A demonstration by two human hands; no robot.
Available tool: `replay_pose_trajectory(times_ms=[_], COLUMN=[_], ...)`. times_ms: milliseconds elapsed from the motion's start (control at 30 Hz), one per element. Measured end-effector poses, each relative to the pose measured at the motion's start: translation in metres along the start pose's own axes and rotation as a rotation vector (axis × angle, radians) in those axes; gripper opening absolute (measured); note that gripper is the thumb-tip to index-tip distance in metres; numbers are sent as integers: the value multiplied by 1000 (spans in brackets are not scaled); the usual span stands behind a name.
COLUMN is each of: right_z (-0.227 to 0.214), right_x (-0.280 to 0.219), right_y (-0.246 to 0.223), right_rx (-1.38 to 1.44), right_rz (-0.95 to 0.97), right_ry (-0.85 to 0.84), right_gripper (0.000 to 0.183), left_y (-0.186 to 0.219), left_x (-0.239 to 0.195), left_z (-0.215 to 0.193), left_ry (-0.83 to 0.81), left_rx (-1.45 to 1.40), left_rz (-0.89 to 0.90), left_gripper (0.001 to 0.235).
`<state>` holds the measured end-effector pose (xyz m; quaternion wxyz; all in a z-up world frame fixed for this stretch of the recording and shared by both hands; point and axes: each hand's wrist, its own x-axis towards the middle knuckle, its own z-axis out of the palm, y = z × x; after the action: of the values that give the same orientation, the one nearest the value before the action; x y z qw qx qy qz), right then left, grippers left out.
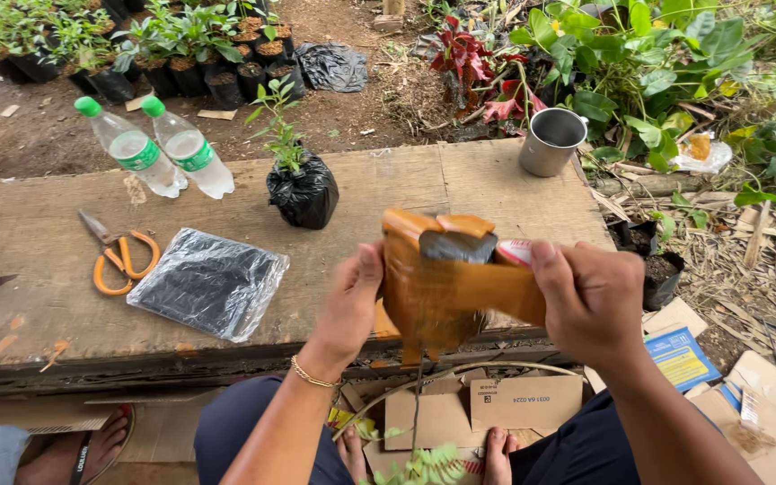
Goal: The person wraps the base of two small potted plants with brown packing tape. They first secure a larger plant in a black plastic bag, then wrap a smaller plant in a similar manner, using tape to hold the bags in place.
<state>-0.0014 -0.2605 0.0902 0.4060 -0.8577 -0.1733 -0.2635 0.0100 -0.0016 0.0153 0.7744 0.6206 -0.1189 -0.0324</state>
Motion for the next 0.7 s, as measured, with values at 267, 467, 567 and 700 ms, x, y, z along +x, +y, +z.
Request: replay_pose_trajectory(times_ms=[267, 467, 567, 700], right_z=[4, 6, 11, 5], right_x=[23, 39, 34, 31], right_y=[-5, 18, 31, 46], right_rx=[-64, 434, 474, 174], right_rz=[-123, -327, -277, -334], right_ry=[-183, -346, -287, -200], right_gripper=[23, 30, 39, 39], left_y=[-20, -38, -41, -41], left_x=[38, 51, 49, 46], left_z=[24, 4, -2, -3], left_ry=[199, 136, 85, 11], left_rx=[66, -230, -255, -241], left_rz=[147, 6, 11, 49], left_gripper=[92, 78, 77, 80])
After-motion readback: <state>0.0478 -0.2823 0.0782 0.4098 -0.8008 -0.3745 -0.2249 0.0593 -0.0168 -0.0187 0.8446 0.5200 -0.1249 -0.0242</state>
